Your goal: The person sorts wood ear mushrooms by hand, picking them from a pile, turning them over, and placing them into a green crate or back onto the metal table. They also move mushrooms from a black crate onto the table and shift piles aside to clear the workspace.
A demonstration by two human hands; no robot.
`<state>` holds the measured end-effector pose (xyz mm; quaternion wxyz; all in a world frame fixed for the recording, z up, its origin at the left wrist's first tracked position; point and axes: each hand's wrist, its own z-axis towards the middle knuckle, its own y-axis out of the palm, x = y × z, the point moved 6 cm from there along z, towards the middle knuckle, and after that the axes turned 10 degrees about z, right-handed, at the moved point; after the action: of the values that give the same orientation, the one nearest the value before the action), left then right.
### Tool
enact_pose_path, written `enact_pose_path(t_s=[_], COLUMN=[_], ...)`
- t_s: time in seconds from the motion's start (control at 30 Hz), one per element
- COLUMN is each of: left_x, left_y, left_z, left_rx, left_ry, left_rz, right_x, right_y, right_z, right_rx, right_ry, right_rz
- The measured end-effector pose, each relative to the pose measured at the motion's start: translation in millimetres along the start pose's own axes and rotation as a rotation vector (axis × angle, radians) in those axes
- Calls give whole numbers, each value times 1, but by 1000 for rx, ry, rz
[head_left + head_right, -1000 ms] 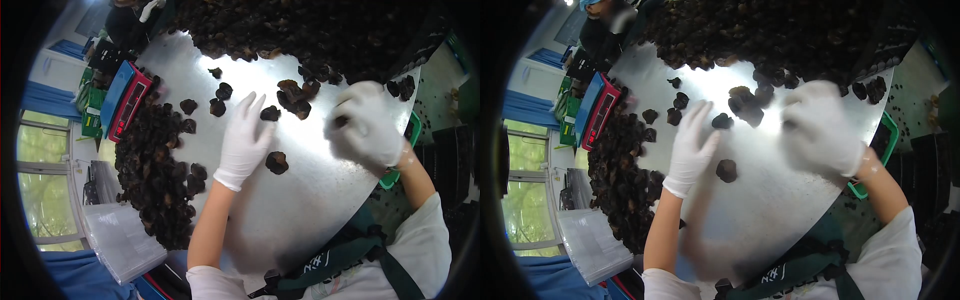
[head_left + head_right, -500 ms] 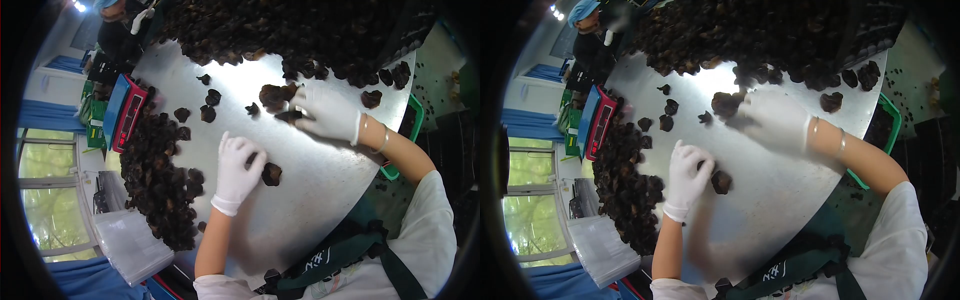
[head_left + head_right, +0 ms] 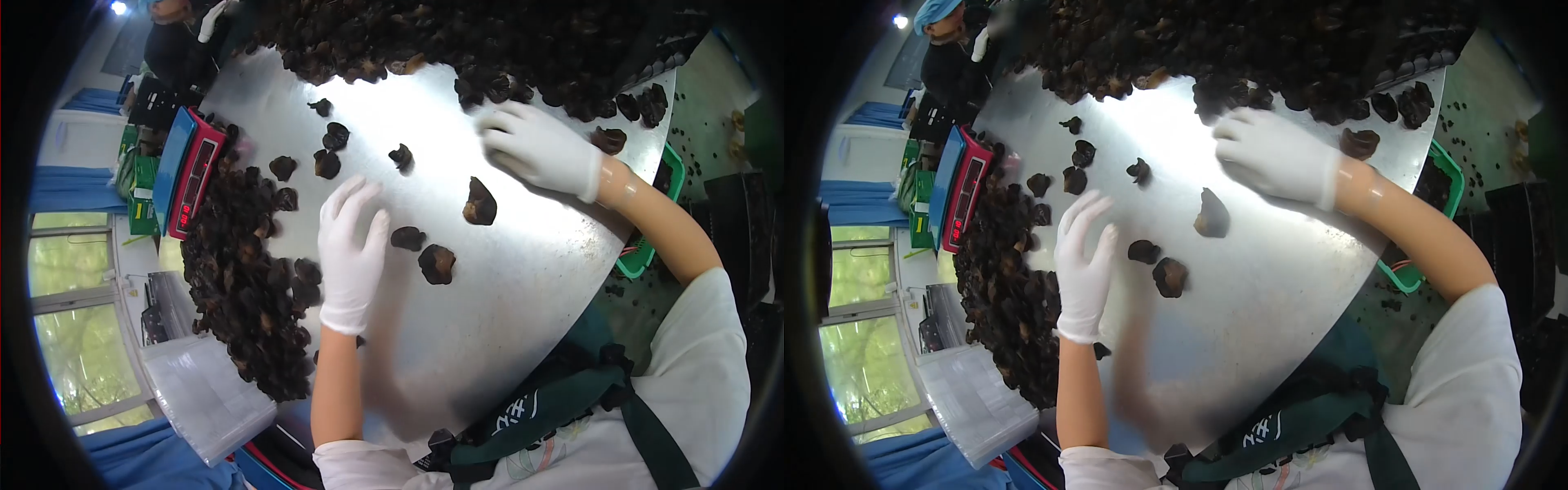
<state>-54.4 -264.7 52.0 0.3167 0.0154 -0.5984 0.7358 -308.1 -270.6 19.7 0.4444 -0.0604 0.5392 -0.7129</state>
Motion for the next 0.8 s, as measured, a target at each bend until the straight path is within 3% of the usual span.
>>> enact_pose_path(t_s=[0.07, 0.2, 0.27, 0.3, 0.37, 0.43, 0.5, 0.53, 0.6, 0.67, 0.73, 0.8], left_x=[-5, -16, -9, -3, 35, 73, 84, 80, 40, 17, 12, 26], left_y=[-10, -20, -19, -12, -1, 15, 39, 49, 54, 48, 37, 36], left_z=[-20, -56, -65, -69, -65, -59, -55, -52, -28, -14, 1, 19], left_rx=[-38, -107, -116, -94, -38, -71, -87, -97, -188, -163, -17, 63], left_ry=[-51, -102, -101, -92, 148, 341, 413, 447, 328, 259, 271, 388], left_rz=[-40, -64, -79, -69, 9, 11, 29, 43, 227, 333, 381, 367], right_x=[-7, 20, 17, 11, -24, -51, -71, -73, -57, -36, -18, -6], right_y=[-27, -93, -123, -127, -117, -73, -25, -4, 16, -7, -74, -117], right_z=[-50, -169, -189, -186, -135, -82, -26, -13, -3, -27, -55, -59], right_rx=[-35, 105, 256, 293, 352, 321, 131, 145, -287, -490, -461, -288], right_ry=[187, 503, 582, 639, 503, 311, 220, 110, 94, 300, 441, 512], right_rz=[-134, -513, -829, -820, -571, -106, -9, 60, 79, -12, -153, -631])
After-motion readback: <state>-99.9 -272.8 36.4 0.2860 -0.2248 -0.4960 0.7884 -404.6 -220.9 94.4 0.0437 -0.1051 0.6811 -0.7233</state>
